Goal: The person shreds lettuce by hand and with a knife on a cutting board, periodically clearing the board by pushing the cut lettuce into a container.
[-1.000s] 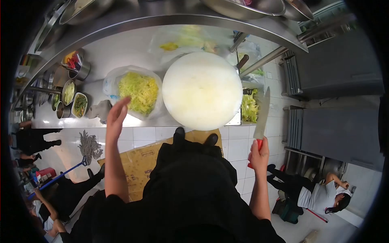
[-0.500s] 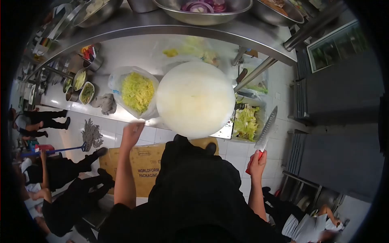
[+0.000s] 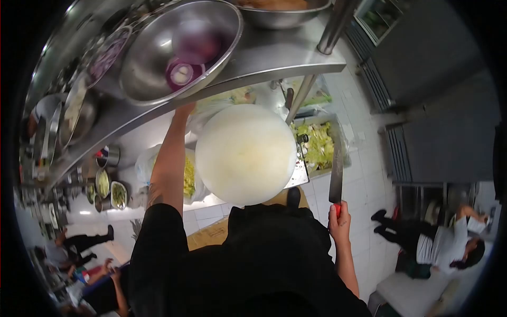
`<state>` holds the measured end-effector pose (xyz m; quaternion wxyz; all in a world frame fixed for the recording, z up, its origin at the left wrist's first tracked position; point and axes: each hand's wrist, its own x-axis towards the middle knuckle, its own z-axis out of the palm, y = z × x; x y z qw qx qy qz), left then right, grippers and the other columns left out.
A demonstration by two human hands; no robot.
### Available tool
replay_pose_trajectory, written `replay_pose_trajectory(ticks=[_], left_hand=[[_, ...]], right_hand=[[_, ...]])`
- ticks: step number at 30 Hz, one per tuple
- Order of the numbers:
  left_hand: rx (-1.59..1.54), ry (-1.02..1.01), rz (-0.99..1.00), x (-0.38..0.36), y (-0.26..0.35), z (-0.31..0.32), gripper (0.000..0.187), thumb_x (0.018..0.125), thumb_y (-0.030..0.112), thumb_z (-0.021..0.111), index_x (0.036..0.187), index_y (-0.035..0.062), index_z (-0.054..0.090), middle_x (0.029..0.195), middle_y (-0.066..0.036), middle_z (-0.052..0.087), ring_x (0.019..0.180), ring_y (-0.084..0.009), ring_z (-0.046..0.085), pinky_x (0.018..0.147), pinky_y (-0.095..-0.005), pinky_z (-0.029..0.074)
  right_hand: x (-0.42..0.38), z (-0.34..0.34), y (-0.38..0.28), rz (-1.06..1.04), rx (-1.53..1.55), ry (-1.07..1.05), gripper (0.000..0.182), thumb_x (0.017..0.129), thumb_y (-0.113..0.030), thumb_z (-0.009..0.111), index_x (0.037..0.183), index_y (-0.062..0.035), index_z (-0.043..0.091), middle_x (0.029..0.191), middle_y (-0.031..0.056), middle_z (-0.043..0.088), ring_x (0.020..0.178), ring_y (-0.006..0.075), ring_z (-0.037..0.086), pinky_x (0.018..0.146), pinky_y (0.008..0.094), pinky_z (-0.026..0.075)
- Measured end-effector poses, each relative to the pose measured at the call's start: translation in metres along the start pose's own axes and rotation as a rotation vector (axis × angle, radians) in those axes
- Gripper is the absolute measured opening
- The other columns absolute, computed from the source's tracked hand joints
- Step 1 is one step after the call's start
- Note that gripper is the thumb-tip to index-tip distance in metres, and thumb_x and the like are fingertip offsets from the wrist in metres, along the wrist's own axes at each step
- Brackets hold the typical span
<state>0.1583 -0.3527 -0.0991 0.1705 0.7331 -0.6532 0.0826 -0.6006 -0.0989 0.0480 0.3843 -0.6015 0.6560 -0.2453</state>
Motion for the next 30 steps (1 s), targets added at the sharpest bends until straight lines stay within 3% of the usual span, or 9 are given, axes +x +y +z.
replay_pose_trajectory(ticks=[4,13,19,30], left_hand=[[-0.014,-0.017,0.008,0.024,0.017,0.015,0.043,0.109,0.036,0.062,0.138,0.0069,0.073,0.135,-0.023,0.076,0.128,-0.043,0.071,0.108,-0.0542,0.057],[-0.04,-0.023,0.068,0.034,0.05,0.037,0.051,0.104,0.043,0.066,0.141,0.0076,0.072,0.132,-0.022,0.077,0.124,-0.0409,0.073,0.106,-0.0521,0.058],[-0.042,-0.056,0.089,0.06,0.047,0.032,0.057,0.101,0.048,0.068,0.142,0.008,0.071,0.13,-0.021,0.078,0.122,-0.0394,0.074,0.104,-0.0507,0.058],[-0.03,-0.132,0.088,0.102,0.032,0.027,0.069,0.095,0.057,0.072,0.144,0.0089,0.07,0.125,-0.019,0.08,0.118,-0.0369,0.076,0.101,-0.0481,0.059]], right_hand=[[-0.062,0.03,0.001,0.056,-0.091,0.106,0.021,0.113,-0.015,0.066,0.128,-0.0012,0.063,0.082,0.0203,0.073,0.069,0.0305,0.073,0.066,0.0408,0.054],[-0.097,0.06,-0.029,0.126,-0.071,0.239,0.022,0.111,-0.014,0.068,0.13,-0.0017,0.064,0.086,0.0224,0.075,0.072,0.0358,0.075,0.067,0.0422,0.055],[-0.091,0.058,-0.028,0.135,-0.114,0.206,0.024,0.11,-0.015,0.07,0.129,-0.0018,0.064,0.088,0.0264,0.075,0.079,0.0481,0.075,0.068,0.0459,0.056],[-0.063,0.04,-0.057,0.057,-0.179,0.064,0.027,0.108,-0.017,0.073,0.129,-0.0022,0.066,0.092,0.0266,0.077,0.083,0.048,0.077,0.071,0.0471,0.059]])
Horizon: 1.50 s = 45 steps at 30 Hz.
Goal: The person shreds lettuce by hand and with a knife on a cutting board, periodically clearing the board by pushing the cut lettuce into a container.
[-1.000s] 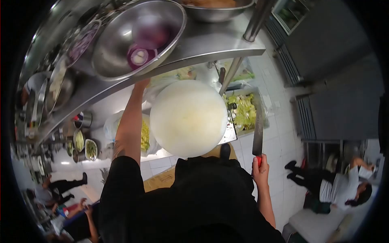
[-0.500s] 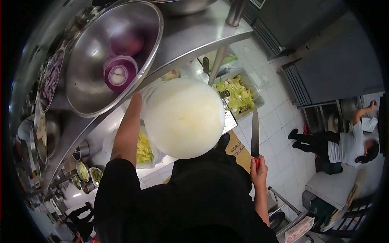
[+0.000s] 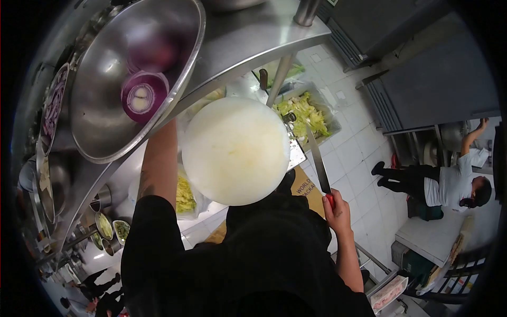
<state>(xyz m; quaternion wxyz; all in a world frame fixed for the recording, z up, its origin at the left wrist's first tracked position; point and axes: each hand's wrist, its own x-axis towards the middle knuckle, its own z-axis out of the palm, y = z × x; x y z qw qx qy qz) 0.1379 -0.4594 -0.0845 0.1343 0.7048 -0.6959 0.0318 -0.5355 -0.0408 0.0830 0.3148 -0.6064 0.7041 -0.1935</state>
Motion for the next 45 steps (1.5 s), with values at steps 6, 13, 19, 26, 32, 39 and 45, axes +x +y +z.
replay_pose_trajectory(ticks=[6,13,19,26,32,39,45], left_hand=[[-0.018,-0.047,-0.022,-0.032,-0.029,-0.04,0.075,0.092,0.062,0.074,0.146,0.0093,0.069,0.123,-0.019,0.081,0.116,-0.0354,0.077,0.1,-0.0467,0.059],[-0.045,-0.121,-0.091,-0.073,-0.048,-0.108,0.083,0.088,0.068,0.076,0.147,0.0099,0.068,0.121,-0.018,0.082,0.113,-0.0338,0.078,0.098,-0.045,0.06],[-0.036,-0.139,-0.19,-0.13,-0.024,-0.142,0.09,0.085,0.073,0.079,0.149,0.0103,0.068,0.118,-0.017,0.083,0.111,-0.0324,0.08,0.096,-0.0436,0.06],[-0.273,-0.314,-0.757,-0.201,0.12,-0.213,0.096,0.084,0.057,0.088,0.161,0.0104,0.053,0.125,-0.022,0.08,0.122,-0.0376,0.075,0.104,-0.0451,0.059],[-0.535,0.077,-0.637,-0.282,0.203,-0.246,0.088,0.089,0.036,0.09,0.162,0.0101,0.047,0.149,-0.019,0.065,0.135,-0.029,0.066,0.119,-0.0403,0.05],[-0.768,0.279,-0.552,-0.313,0.328,-0.167,0.094,0.085,0.027,0.095,0.162,0.006,0.046,0.15,-0.024,0.06,0.139,-0.0352,0.061,0.118,-0.045,0.051],[-0.544,0.396,-0.444,-0.337,0.348,-0.153,0.076,0.095,0.018,0.087,0.161,0.0098,0.05,0.153,-0.02,0.051,0.14,-0.0345,0.058,0.108,-0.0463,0.058]], right_hand=[[0.0,-0.005,-0.001,-0.021,-0.05,-0.017,0.029,0.107,-0.02,0.075,0.13,-0.003,0.067,0.095,0.0259,0.079,0.084,0.0473,0.077,0.073,0.0483,0.06],[0.036,-0.003,-0.039,-0.215,-0.109,-0.185,0.028,0.106,-0.02,0.077,0.129,-0.0074,0.068,0.091,0.022,0.079,0.081,0.0467,0.076,0.072,0.0515,0.059],[0.104,0.024,-0.054,-0.498,-0.123,-0.385,0.03,0.109,-0.03,0.072,0.131,-0.0112,0.065,0.089,0.0201,0.078,0.086,0.0465,0.076,0.075,0.0566,0.059],[0.187,0.047,-0.056,-0.605,-0.064,-0.586,0.036,0.11,-0.027,0.066,0.138,-0.0063,0.057,0.096,0.027,0.078,0.089,0.051,0.076,0.079,0.061,0.058],[0.223,0.046,-0.042,-0.608,0.01,-0.75,0.045,0.109,-0.027,0.064,0.147,-0.0045,0.054,0.1,0.0299,0.078,0.094,0.0532,0.075,0.083,0.0583,0.059],[0.213,0.047,-0.02,-0.512,0.062,-0.804,0.044,0.114,-0.031,0.06,0.15,-0.0054,0.052,0.101,0.0308,0.077,0.093,0.0514,0.076,0.083,0.0584,0.058],[0.175,0.041,-0.071,-0.747,0.012,-0.509,0.034,0.114,-0.03,0.061,0.133,-0.0017,0.056,0.088,0.0286,0.076,0.081,0.0509,0.075,0.073,0.0586,0.058]])
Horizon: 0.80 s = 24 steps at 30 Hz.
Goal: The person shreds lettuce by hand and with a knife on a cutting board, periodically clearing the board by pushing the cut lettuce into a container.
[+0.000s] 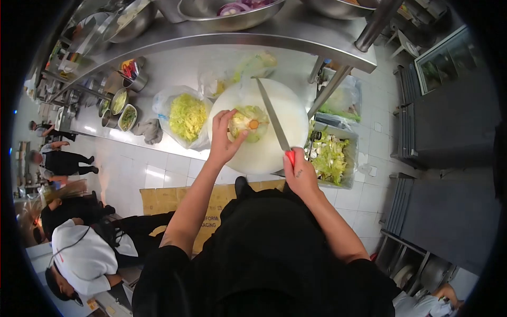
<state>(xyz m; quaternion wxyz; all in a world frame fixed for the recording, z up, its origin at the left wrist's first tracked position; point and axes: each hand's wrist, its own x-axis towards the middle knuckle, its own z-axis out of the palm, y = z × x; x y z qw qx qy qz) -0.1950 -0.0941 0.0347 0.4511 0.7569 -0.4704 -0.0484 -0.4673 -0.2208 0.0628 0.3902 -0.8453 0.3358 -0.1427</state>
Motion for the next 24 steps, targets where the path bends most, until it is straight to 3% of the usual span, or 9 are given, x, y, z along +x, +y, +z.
replay_pose_trajectory(ticks=[5,8,17,20,24], left_hand=[[-0.125,0.0,-0.015,0.002,-0.002,-0.012,0.065,0.09,0.015,0.09,0.147,0.0078,0.059,0.149,-0.016,0.053,0.138,-0.0309,0.059,0.096,-0.0433,0.063],[-0.132,0.013,-0.032,0.003,-0.004,-0.013,0.06,0.086,0.019,0.089,0.138,0.0062,0.062,0.141,-0.014,0.057,0.131,-0.0337,0.06,0.093,-0.0417,0.059],[-0.134,0.066,0.018,0.002,-0.015,-0.008,0.06,0.083,0.017,0.09,0.136,0.005,0.064,0.139,-0.017,0.057,0.128,-0.0341,0.06,0.091,-0.0406,0.057],[-0.084,0.047,0.012,-0.002,-0.018,-0.011,0.06,0.086,0.014,0.091,0.138,0.0069,0.063,0.143,-0.015,0.054,0.131,-0.0322,0.062,0.093,-0.0434,0.065],[-0.135,0.051,-0.073,-0.011,-0.014,-0.013,0.061,0.087,0.014,0.09,0.14,0.0066,0.061,0.143,-0.014,0.054,0.131,-0.0299,0.062,0.093,-0.0421,0.064]], right_hand=[[0.046,0.02,-0.069,-0.151,-0.063,0.044,0.03,0.114,-0.028,0.061,0.121,0.0002,0.055,0.082,0.027,0.075,0.075,0.05,0.075,0.068,0.0584,0.058],[0.058,0.028,-0.086,-0.161,-0.114,0.029,0.028,0.114,-0.028,0.06,0.116,-0.0003,0.055,0.08,0.0265,0.074,0.075,0.0493,0.075,0.068,0.0584,0.059],[0.049,0.037,-0.089,-0.13,-0.255,0.003,0.027,0.116,-0.027,0.058,0.11,-0.0014,0.053,0.077,0.026,0.074,0.071,0.0496,0.074,0.066,0.0597,0.059],[0.021,0.037,-0.06,-0.049,-0.332,-0.128,0.027,0.116,-0.028,0.057,0.108,-0.0023,0.053,0.077,0.0266,0.074,0.07,0.0502,0.074,0.065,0.0601,0.058],[-0.014,0.022,-0.041,0.091,-0.393,-0.275,0.024,0.114,-0.026,0.059,0.111,-0.0029,0.053,0.078,0.0266,0.074,0.076,0.0508,0.075,0.072,0.0631,0.058]])
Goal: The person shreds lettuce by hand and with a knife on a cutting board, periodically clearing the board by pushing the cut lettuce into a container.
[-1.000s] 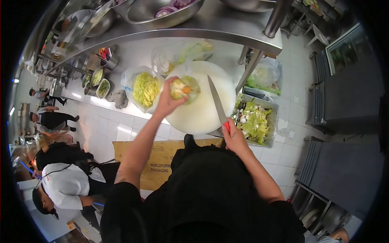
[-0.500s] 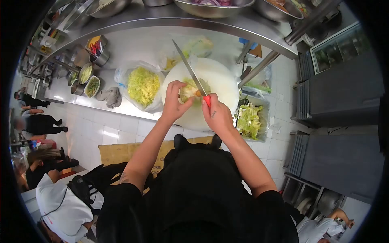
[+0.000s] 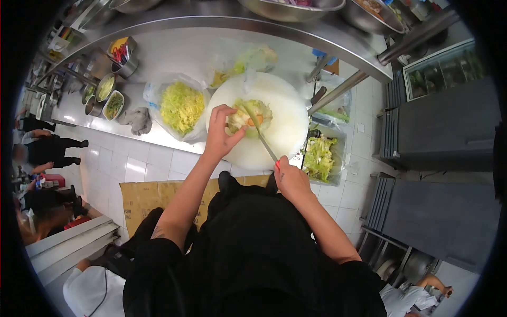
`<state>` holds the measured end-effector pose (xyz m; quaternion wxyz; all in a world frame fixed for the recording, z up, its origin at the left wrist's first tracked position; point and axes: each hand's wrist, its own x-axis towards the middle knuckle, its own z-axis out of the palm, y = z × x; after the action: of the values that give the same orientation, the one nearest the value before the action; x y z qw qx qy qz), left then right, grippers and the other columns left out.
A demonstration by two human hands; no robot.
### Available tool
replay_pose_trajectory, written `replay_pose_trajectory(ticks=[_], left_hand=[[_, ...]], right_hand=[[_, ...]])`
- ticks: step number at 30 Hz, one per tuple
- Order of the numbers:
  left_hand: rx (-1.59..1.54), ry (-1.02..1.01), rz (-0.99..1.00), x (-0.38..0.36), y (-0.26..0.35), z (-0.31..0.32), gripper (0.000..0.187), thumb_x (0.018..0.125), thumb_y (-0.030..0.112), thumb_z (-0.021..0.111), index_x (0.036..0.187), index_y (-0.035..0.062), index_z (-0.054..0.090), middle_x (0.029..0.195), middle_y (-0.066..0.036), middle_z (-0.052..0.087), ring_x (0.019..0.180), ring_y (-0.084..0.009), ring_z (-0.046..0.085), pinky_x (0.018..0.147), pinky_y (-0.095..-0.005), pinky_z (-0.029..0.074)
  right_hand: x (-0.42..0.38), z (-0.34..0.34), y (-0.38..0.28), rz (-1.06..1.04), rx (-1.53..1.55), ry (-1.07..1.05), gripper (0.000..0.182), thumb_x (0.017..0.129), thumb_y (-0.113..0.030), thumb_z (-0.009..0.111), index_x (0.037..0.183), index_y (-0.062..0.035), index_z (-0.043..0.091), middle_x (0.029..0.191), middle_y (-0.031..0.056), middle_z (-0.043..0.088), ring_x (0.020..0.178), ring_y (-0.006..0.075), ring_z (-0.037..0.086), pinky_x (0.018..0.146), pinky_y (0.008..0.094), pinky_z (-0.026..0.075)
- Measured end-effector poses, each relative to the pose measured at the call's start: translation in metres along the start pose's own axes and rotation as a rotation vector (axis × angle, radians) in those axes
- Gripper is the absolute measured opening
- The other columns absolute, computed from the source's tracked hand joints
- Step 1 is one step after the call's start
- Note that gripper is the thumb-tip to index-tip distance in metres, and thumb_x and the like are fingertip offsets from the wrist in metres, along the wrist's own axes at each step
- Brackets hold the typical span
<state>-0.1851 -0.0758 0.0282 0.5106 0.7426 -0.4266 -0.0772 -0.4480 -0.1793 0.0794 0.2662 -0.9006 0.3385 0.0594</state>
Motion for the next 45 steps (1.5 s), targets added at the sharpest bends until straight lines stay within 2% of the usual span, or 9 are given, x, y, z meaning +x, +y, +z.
replay_pose_trajectory(ticks=[11,18,21,24,27,32,38,41,45], left_hand=[[-0.409,-0.029,-0.51,-0.017,0.02,-0.036,0.081,0.094,0.008,0.081,0.164,0.0012,0.042,0.163,-0.02,0.05,0.156,-0.0351,0.046,0.126,-0.0472,0.043],[-0.405,0.062,-0.522,0.087,-0.067,0.001,0.075,0.091,0.013,0.084,0.157,-0.0012,0.053,0.152,-0.025,0.061,0.145,-0.0299,0.056,0.116,-0.0425,0.051],[-0.372,0.073,-0.456,0.136,-0.085,0.008,0.072,0.091,0.014,0.083,0.156,0.0002,0.055,0.148,-0.024,0.064,0.137,-0.0333,0.064,0.114,-0.0443,0.052],[0.138,-0.055,0.165,0.159,-0.108,0.012,0.062,0.094,0.018,0.082,0.15,0.0011,0.062,0.146,-0.024,0.066,0.12,-0.0362,0.072,0.099,-0.0449,0.059],[0.581,0.232,0.419,0.139,-0.039,-0.005,0.05,0.094,0.024,0.083,0.136,0.0002,0.071,0.132,-0.023,0.073,0.104,-0.0363,0.076,0.086,-0.0445,0.061],[-0.063,-0.257,-0.645,0.03,-0.016,0.025,0.06,0.108,0.054,0.071,0.119,-0.0044,0.076,0.09,-0.016,0.081,0.074,-0.0229,0.076,0.073,-0.0385,0.06],[0.196,0.101,-0.304,0.038,0.021,0.111,0.081,0.099,0.051,0.081,0.152,-0.0039,0.052,0.139,-0.032,0.069,0.123,-0.0443,0.072,0.102,-0.0502,0.058],[0.092,0.156,-0.065,0.046,0.021,0.14,0.086,0.1,0.034,0.085,0.162,-0.0035,0.038,0.147,-0.029,0.062,0.127,-0.0359,0.07,0.103,-0.0413,0.059],[-0.295,-0.021,-0.271,0.046,0.021,0.142,0.084,0.098,0.019,0.085,0.164,-0.0016,0.037,0.147,-0.024,0.064,0.133,-0.0305,0.068,0.109,-0.0402,0.057]], right_hand=[[-0.056,-0.038,0.084,-0.045,0.273,-0.116,0.032,0.112,-0.036,0.066,0.118,-0.0049,0.062,0.091,0.0289,0.076,0.087,0.0519,0.074,0.076,0.0568,0.057],[-0.093,-0.045,0.1,0.206,0.463,0.01,0.031,0.111,-0.032,0.069,0.123,-0.0035,0.064,0.09,0.0306,0.074,0.087,0.0527,0.074,0.074,0.0528,0.056],[-0.09,-0.025,0.105,0.265,0.476,0.102,0.033,0.112,-0.031,0.068,0.128,-0.003,0.064,0.091,0.0322,0.074,0.088,0.054,0.074,0.075,0.0549,0.056],[-0.079,-0.009,0.097,0.306,0.502,0.156,0.037,0.113,-0.032,0.066,0.136,-0.0032,0.062,0.091,0.0338,0.074,0.089,0.0555,0.074,0.077,0.0583,0.056],[-0.076,-0.001,0.093,0.288,0.392,0.156,0.041,0.113,-0.033,0.063,0.142,-0.004,0.058,0.091,0.0344,0.075,0.09,0.0566,0.074,0.078,0.0614,0.056],[-0.077,0.001,0.098,0.313,0.391,0.077,0.04,0.114,-0.035,0.061,0.141,-0.0063,0.058,0.092,0.0347,0.075,0.09,0.0575,0.073,0.079,0.0641,0.055],[-0.074,-0.009,0.103,0.318,0.379,0.032,0.038,0.114,-0.034,0.061,0.14,-0.0064,0.058,0.09,0.0331,0.076,0.087,0.0555,0.074,0.077,0.0623,0.056],[-0.072,-0.022,0.095,0.357,0.482,-0.005,0.037,0.114,-0.032,0.06,0.14,-0.0057,0.058,0.088,0.0311,0.076,0.084,0.0516,0.076,0.075,0.0587,0.058],[-0.072,-0.02,0.098,0.298,0.536,0.023,0.035,0.112,-0.026,0.063,0.139,-0.0047,0.059,0.086,0.0275,0.076,0.081,0.048,0.077,0.073,0.056,0.058]])
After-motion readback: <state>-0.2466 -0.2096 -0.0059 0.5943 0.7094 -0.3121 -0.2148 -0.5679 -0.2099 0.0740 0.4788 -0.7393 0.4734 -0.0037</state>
